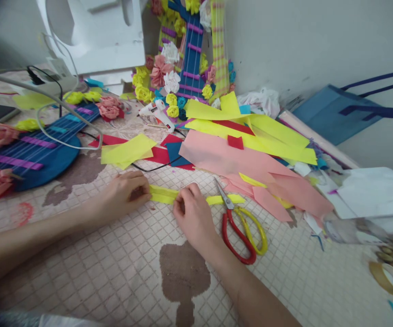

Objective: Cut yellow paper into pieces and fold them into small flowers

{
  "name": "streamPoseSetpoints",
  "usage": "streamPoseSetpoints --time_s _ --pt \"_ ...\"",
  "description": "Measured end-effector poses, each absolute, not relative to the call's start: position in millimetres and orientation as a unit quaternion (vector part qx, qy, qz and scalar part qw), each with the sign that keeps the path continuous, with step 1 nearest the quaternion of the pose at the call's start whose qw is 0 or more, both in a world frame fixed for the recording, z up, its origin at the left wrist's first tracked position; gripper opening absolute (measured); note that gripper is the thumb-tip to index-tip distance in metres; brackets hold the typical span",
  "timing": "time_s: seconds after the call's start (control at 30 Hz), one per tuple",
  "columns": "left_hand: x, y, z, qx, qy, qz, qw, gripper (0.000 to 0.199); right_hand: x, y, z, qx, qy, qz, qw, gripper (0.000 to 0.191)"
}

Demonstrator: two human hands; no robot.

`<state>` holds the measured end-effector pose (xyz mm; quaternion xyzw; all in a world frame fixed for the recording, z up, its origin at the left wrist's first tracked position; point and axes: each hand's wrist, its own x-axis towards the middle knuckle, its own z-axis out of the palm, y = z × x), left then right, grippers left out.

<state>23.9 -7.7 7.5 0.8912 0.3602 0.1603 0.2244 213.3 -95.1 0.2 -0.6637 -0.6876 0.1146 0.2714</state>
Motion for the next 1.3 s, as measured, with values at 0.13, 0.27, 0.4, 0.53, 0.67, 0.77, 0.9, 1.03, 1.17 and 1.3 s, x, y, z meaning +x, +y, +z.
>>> streamPoseSetpoints --time_s 0.13,0.27,0.4,0.53,0.67,0.77,0.9,1.03,1.17,1.3 --pt "24.9 -8.1 7.8 0.885 0.371 0.167 0.227 0.002 214.0 -95.4 -0.9 -0.662 -0.682 0.117 0.287 0.01" --pt "24.9 -7.9 8.0 0.879 0.365 0.179 0.249 0.009 216.2 -95.6 -0.7 -0.65 -0.688 0.143 0.289 0.012" --pt "25.1 -7.4 8.7 0.881 0.355 0.171 0.261 0.017 216.8 -94.9 -0.5 -0.646 -0.687 0.154 0.295 0.011" --pt "29.0 -10.7 8.7 0.882 0.376 0.162 0.235 0.009 211.8 -92.6 -1.9 -0.657 -0.685 0.115 0.292 0.007" --pt "33.7 -14.4 5.7 0.888 0.39 0.166 0.178 0.016 207.1 -91.3 -4.1 -0.68 -0.682 0.082 0.256 0.01" --pt "32.9 -13.2 4.5 0.884 0.394 0.165 0.189 0.009 209.0 -92.4 -4.6 -0.678 -0.682 0.096 0.258 0.011" --pt "28.2 -10.3 6.0 0.869 0.385 0.192 0.243 0.011 214.9 -95.4 -3.5 -0.67 -0.666 0.12 0.304 0.018" --pt "26.0 -10.2 7.5 0.87 0.352 0.211 0.273 0.016 217.8 -98.0 -1.5 -0.645 -0.7 0.13 0.279 0.024" --pt "26.4 -10.7 8.4 0.872 0.354 0.197 0.274 0.017 218.8 -99.5 0.0 -0.63 -0.725 0.13 0.245 0.015" --pt "26.8 -10.6 9.3 0.87 0.362 0.19 0.275 0.02 220.1 -99.7 1.0 -0.627 -0.738 0.12 0.218 0.016"
